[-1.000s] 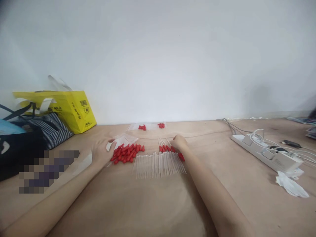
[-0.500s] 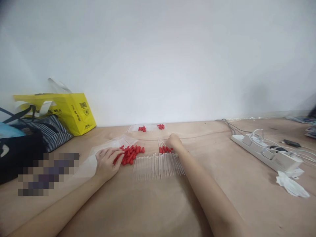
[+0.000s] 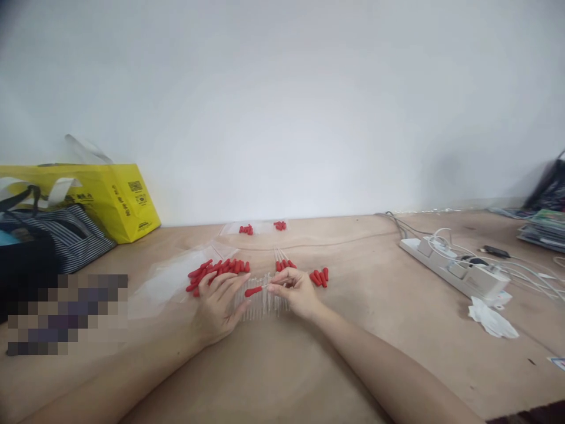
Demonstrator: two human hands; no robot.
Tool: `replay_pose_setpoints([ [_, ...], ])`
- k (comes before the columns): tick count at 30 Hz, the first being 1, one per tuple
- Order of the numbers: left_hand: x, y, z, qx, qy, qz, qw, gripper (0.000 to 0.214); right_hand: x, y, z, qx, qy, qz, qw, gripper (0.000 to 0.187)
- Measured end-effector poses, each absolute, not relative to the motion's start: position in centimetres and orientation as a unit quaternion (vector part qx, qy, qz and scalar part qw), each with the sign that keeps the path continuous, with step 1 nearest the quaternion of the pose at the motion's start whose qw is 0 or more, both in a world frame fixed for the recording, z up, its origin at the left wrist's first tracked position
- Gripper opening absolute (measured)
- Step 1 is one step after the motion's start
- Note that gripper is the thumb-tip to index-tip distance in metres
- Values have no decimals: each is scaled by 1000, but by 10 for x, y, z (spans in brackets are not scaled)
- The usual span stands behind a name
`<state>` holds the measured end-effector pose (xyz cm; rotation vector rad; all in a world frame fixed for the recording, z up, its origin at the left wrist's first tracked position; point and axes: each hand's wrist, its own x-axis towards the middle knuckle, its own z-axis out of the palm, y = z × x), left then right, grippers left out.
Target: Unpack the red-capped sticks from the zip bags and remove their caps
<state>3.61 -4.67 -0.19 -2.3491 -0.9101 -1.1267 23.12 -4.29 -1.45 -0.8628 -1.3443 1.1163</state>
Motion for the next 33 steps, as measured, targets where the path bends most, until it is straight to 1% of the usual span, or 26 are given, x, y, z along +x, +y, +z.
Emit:
replay_pose_setpoints([
  [4,40,-47,-5,-844,-318,-395,177,15,226,-44,-17,-365,-596,466,543,26],
  [7,39,-44,-7,-840,-331,-393,175,15,231,-43,-16,-378,-623,429,534,25],
  [9,38,-43,-8,-839,-336,-390,177,14,235,-45,-14,-401,-688,325,510,22],
  [12,37,-43,-9,-842,-333,-382,183,13,237,-50,-13,-415,-797,70,432,16],
  [14,38,-44,-10,-846,-325,-379,187,14,233,-54,-16,-404,-825,-68,389,16],
  [17,38,-43,-12,-852,-314,-372,195,14,225,-57,-23,-391,-824,-178,369,19],
  [21,38,-41,-14,-859,-302,-364,194,14,222,-56,-30,-388,-821,-218,358,20],
  [33,34,-46,-8,-878,-292,-325,195,20,223,-58,-29,-371,-831,-212,355,17],
])
